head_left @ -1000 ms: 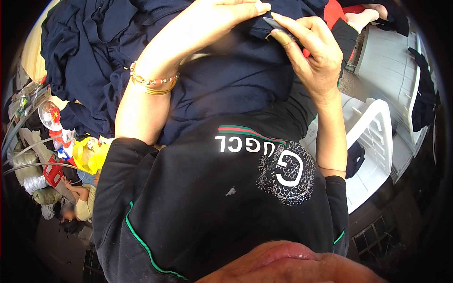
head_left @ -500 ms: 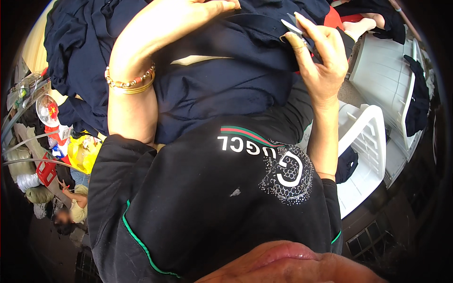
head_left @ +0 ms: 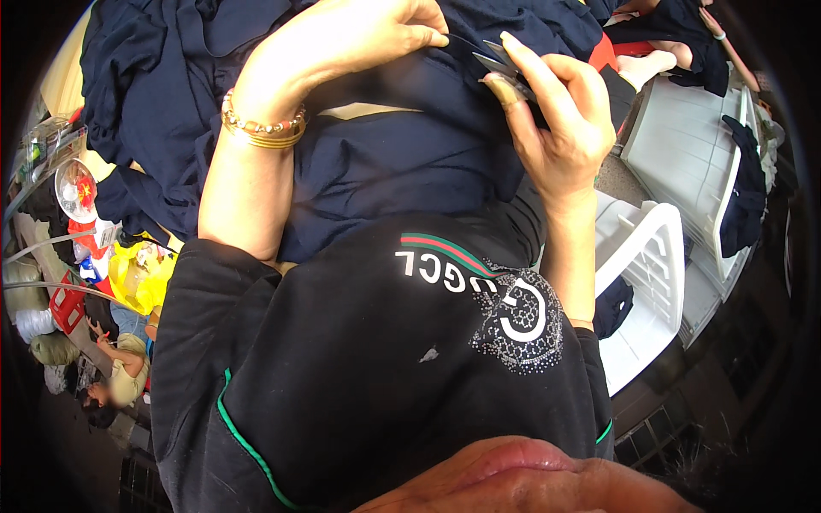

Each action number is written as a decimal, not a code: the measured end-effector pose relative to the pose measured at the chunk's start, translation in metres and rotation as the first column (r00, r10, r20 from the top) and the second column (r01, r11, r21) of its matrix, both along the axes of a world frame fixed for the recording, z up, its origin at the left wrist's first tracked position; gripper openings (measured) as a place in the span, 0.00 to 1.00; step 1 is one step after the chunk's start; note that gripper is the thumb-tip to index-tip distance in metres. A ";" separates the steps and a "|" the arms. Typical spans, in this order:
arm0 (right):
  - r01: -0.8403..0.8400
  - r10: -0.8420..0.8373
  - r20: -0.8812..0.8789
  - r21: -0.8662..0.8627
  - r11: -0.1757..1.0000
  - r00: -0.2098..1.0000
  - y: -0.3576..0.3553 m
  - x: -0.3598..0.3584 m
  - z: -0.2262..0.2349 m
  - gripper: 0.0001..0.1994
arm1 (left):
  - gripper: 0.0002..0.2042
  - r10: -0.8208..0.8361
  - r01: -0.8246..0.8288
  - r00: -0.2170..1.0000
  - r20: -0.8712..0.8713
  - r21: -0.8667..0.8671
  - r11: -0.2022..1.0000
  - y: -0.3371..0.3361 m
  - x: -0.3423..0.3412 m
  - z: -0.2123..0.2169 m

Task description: The person is trimming loose threads from finished navy blue t-shirts using small hand-held scissors and then placing them in a large bin.

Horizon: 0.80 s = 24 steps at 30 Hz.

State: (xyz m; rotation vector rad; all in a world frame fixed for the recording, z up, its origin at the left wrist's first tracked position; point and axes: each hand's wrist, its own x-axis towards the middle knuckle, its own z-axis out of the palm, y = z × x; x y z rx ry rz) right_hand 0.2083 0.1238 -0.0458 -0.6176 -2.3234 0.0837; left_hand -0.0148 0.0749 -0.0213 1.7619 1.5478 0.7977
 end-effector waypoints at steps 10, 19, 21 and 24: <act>-0.008 0.012 0.074 -0.059 0.998 0.997 0.001 -0.008 0.000 0.18 | 0.09 -0.008 0.031 0.968 0.250 -0.090 0.995 0.003 -0.006 0.002; -0.021 0.025 0.051 -0.082 0.996 0.998 0.006 -0.015 -0.005 0.17 | 0.08 0.036 0.030 0.921 0.388 -0.163 0.986 0.004 -0.002 0.000; -0.005 0.010 0.045 -0.112 0.994 0.999 0.006 -0.015 -0.007 0.16 | 0.08 0.039 0.026 0.920 0.390 -0.158 0.987 0.005 -0.005 -0.001; -0.008 0.012 0.037 -0.096 0.995 0.999 0.007 -0.018 -0.007 0.15 | 0.08 -0.024 0.112 0.922 0.386 -0.208 0.972 0.009 -0.013 -0.017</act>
